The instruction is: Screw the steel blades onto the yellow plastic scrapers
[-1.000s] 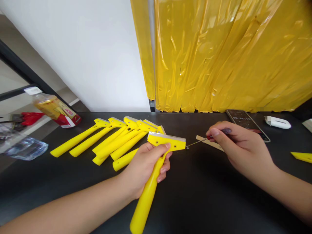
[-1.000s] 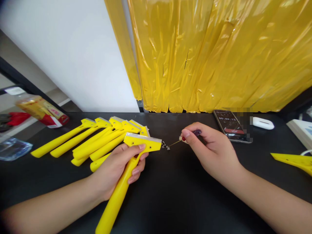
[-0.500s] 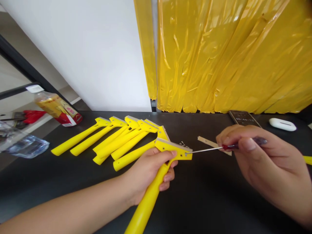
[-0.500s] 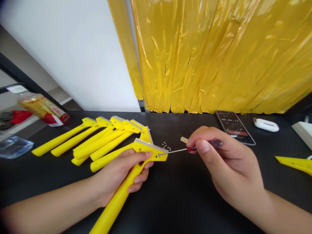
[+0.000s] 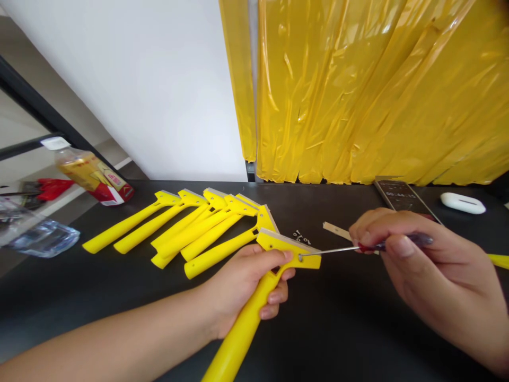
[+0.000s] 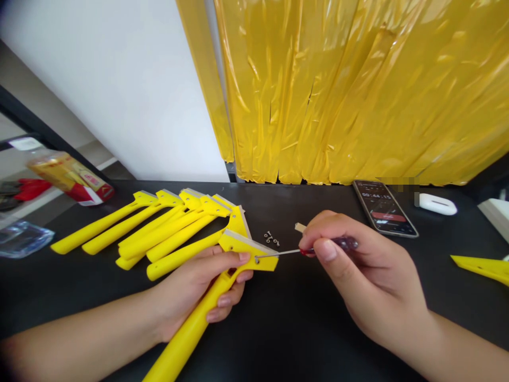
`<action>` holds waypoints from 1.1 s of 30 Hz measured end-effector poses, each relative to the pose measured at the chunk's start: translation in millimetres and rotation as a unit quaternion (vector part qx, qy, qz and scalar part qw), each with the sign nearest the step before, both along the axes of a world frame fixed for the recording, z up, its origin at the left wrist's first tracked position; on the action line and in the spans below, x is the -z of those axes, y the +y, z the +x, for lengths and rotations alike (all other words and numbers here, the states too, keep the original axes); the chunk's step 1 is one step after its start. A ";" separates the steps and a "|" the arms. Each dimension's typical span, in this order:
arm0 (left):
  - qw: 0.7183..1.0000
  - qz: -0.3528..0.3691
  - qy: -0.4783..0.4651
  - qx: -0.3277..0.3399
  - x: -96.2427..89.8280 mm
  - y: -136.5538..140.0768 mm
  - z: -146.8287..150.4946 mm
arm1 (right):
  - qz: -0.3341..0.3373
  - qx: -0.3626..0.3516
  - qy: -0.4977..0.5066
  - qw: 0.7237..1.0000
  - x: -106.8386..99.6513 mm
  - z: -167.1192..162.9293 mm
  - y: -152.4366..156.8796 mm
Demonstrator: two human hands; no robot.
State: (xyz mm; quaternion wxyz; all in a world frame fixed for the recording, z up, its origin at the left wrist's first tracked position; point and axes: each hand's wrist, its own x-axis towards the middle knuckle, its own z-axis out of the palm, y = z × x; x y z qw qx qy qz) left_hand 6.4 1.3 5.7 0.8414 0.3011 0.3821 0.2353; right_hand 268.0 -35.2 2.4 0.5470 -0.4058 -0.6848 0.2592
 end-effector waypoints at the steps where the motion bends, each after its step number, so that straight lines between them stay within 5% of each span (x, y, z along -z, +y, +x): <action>1: 1.000 -0.001 -0.003 0.001 0.0 0.1 -0.3 | 0.003 -0.001 -0.001 1.000 -0.2 0.0 -0.3; 19: 0.997 0.079 0.028 0.000 0.6 -1.7 0.6 | 0.042 -0.018 -0.062 0.997 -6.3 0.3 1.4; 33: 0.986 0.141 0.081 0.032 3.7 0.7 -4.2 | -0.029 -0.012 0.054 0.998 1.4 -4.2 8.6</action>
